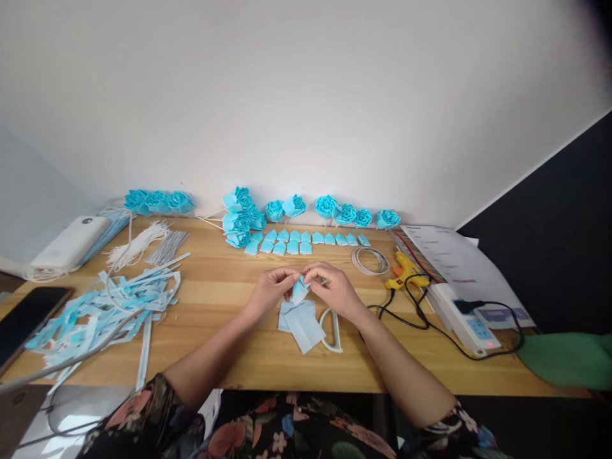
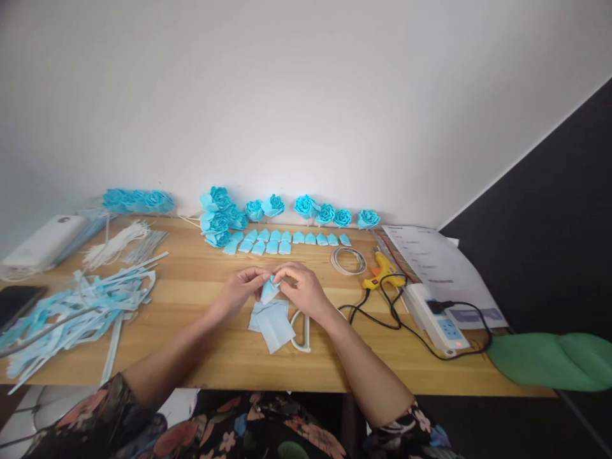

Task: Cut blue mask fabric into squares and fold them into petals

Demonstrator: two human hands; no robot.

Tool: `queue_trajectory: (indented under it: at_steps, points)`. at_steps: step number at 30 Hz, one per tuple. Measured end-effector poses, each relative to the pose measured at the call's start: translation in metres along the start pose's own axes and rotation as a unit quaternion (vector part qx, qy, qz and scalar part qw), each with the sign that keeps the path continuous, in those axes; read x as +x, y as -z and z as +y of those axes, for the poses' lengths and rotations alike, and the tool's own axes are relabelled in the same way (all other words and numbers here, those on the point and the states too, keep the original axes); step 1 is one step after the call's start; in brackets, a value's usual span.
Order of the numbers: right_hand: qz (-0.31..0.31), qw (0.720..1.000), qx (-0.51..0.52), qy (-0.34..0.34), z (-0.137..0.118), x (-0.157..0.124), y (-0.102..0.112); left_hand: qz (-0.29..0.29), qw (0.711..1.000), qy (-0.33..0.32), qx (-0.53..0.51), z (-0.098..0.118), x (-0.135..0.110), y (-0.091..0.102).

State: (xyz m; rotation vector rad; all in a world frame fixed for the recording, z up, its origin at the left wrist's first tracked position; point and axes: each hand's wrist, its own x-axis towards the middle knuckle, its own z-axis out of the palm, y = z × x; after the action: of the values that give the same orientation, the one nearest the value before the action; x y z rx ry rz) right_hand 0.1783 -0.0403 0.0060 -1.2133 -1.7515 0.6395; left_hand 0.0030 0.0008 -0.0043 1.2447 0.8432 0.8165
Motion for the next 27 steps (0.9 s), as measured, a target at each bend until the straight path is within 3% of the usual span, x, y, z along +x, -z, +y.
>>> queue_trajectory:
  at_steps: [8, 15, 23, 27]
  points:
    - [-0.053, 0.987, 0.092, -0.118, -0.0057, -0.0026, 0.0082, 0.023, 1.0, -0.016, -0.009, -0.0027, 0.0001, 0.0013]
    - [-0.072, 0.989, 0.016, -0.13, -0.0058, -0.0018, 0.002, 0.035, 0.999, -0.021, -0.009, -0.001, -0.0004, -0.0001]
    - [-0.097, 0.983, 0.056, -0.148, -0.0043, -0.003, 0.0, 0.035, 0.998, -0.04, 0.029, -0.0013, -0.0019, -0.0014]
    - [-0.09, 0.985, 0.025, -0.148, -0.0054, -0.0028, -0.0005, 0.031, 0.997, -0.051, 0.05, -0.002, -0.0024, -0.002]
